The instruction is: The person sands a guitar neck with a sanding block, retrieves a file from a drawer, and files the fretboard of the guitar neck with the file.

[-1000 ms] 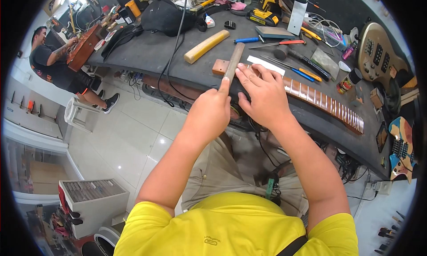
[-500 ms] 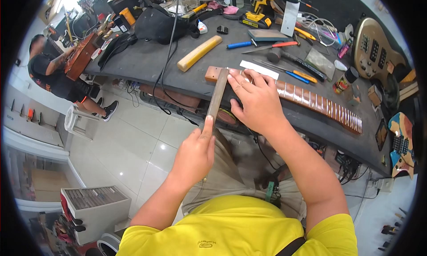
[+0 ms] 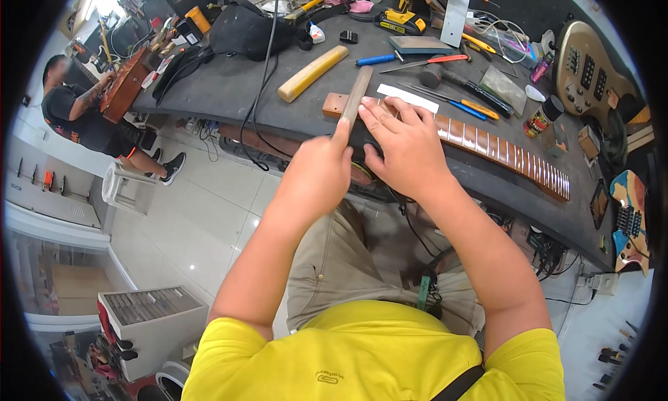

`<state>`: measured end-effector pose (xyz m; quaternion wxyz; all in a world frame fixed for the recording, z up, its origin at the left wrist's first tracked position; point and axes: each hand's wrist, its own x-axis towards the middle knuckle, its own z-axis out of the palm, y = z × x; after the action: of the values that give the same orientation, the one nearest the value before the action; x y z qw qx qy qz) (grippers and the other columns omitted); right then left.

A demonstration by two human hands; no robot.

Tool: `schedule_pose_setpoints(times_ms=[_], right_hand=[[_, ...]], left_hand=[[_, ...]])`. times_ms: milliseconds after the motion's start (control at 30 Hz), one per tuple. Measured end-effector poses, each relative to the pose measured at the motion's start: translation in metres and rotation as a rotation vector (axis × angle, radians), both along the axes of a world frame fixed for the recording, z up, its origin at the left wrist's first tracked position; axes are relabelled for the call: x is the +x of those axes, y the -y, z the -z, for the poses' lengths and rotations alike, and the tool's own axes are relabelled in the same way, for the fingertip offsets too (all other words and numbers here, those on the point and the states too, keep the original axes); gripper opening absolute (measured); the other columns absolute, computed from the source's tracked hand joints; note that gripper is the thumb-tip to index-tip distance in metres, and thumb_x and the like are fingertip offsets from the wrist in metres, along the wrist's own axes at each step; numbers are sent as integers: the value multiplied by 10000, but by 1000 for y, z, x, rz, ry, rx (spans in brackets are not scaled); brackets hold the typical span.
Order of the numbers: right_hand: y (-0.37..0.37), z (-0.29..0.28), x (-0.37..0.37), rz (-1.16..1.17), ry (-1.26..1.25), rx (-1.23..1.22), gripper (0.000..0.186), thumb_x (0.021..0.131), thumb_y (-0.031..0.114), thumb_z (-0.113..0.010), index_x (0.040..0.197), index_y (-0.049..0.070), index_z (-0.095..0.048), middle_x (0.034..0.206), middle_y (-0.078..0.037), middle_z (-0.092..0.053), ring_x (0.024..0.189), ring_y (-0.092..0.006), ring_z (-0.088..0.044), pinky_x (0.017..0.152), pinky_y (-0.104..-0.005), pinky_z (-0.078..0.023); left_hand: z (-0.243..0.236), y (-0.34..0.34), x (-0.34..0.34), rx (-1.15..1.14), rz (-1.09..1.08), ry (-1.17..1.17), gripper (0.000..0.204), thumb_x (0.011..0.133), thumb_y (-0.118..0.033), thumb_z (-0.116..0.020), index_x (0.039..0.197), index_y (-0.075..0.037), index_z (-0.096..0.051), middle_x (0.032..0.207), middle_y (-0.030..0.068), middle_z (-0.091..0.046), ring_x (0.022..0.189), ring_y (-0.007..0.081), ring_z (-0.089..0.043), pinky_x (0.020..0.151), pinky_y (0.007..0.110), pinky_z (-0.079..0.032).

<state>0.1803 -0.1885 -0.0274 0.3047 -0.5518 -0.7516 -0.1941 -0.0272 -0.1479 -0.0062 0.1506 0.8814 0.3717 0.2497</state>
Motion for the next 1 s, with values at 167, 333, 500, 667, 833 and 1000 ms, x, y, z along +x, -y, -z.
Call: schedule_pose_setpoints(times_ms=[167, 333, 500, 667, 833, 1000], right_hand=[[5, 5, 11, 1, 3, -32, 603, 857, 242, -802, 1427, 54, -745, 1498, -64, -738, 1397, -327, -623, 1152, -516, -458], [1, 2, 2, 7, 18, 0, 618, 844, 246, -812, 1425, 46, -740, 1498, -67, -733, 1393, -328, -625, 1155, -515, -458], [2, 3, 14, 3, -8, -14, 622, 847, 253, -809, 1427, 44, -736, 1490, -66, -731, 1388, -329, -626, 1159, -517, -455], [-1, 1, 2, 3, 11, -13, 617, 853, 252, -806, 1432, 48, -735, 1482, -68, -735, 1397, -329, -619, 1155, -520, -458], [6, 3, 12, 3, -13, -56, 612, 856, 256, -808, 1429, 50, -738, 1516, -67, -718, 1401, -330, -612, 1158, -522, -461], [3, 2, 3, 7, -7, -17, 616, 848, 250, -810, 1426, 49, -739, 1517, -61, -716, 1402, -330, -611, 1169, -519, -456]], left_hand=[[7, 42, -28, 51, 20, -14, 548, 1015, -22, -712, 1546, 48, -594, 888, 284, -696, 811, 508, -698, 749, 574, -547], [-16, 1, 3, -76, 0, -40, 569, 1014, -9, -710, 1564, 46, -578, 874, 308, -699, 828, 528, -707, 757, 573, -562], [1, 45, -31, -48, 31, -45, 548, 1019, -12, -709, 1544, 72, -578, 866, 303, -699, 846, 518, -712, 765, 549, -565], [-8, -9, 3, -31, 41, -8, 456, 1049, -46, -683, 1487, 67, -630, 917, 301, -722, 841, 517, -707, 754, 558, -543], [-1, 30, -20, 33, 93, 13, 496, 1052, -52, -677, 1529, 60, -605, 894, 295, -708, 830, 518, -697, 754, 547, -549], [-3, 1, -2, -46, 13, -5, 554, 1029, -26, -697, 1568, 43, -589, 888, 304, -702, 850, 513, -713, 771, 528, -569]])
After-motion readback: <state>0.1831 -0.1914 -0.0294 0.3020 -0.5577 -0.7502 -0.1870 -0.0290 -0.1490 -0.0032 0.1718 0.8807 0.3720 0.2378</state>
